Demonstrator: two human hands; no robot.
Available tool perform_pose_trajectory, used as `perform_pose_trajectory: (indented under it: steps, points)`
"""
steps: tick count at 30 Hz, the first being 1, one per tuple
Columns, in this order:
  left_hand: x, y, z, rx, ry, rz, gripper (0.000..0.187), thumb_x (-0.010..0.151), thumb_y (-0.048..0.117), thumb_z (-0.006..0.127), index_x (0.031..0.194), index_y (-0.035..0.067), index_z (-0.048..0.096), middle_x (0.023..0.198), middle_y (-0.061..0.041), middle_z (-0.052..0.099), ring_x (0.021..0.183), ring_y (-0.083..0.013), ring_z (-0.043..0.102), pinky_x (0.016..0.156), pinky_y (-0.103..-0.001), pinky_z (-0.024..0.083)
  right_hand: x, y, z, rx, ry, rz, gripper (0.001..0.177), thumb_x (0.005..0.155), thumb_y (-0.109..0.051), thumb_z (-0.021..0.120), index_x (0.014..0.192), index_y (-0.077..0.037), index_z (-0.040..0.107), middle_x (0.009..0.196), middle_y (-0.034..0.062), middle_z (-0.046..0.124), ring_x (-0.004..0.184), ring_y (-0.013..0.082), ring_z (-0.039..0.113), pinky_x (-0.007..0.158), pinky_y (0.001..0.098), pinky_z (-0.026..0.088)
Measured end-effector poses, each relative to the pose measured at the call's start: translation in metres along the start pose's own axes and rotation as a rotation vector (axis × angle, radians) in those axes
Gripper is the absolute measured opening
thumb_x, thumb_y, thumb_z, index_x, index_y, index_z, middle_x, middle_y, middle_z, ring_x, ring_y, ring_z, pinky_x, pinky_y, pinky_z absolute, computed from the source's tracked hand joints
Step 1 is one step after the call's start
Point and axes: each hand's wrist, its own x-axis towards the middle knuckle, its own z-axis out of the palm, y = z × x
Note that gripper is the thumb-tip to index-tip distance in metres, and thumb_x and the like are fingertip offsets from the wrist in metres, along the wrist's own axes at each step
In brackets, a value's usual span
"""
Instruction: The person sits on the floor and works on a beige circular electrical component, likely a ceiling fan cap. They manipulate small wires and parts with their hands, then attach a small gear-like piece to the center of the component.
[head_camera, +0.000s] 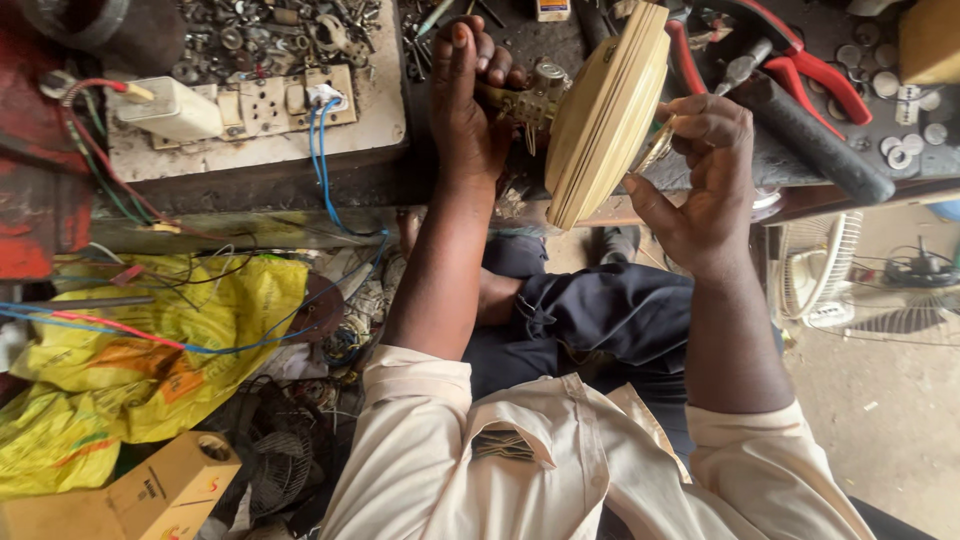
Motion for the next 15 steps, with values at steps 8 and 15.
perform_pose_trajectory:
  steps: [8, 15]
  points:
    - [0.027, -0.015, 0.002, 0.141, 0.251, -0.022, 0.027, 0.104, 0.025, 0.066, 0.094, 0.011, 0.045, 0.083, 0.0, 0.046, 0.072, -0.0129, 0.048, 0.069, -0.036, 0.05, 0.004, 0.063, -0.074, -0.874, 0.081, -0.103, 0.055, 0.089, -0.003, 0.08, 0.136, -0.003, 0.053, 0.139, 0.0211, 0.05, 0.132, 0.0354, 0.055, 0.103, 0.0476, 0.058]
    - [0.04, -0.006, 0.009, 0.282, 0.312, -0.22, 0.027, 0.103, 0.027, 0.063, 0.091, 0.01, 0.046, 0.08, -0.003, 0.048, 0.069, -0.0154, 0.053, 0.068, -0.036, 0.056, 0.015, 0.091, -0.12, -1.034, 0.046, -0.018, 0.051, 0.093, -0.011, 0.085, 0.133, -0.005, 0.055, 0.123, 0.016, 0.057, 0.113, 0.0347, 0.061, 0.093, 0.0482, 0.053]
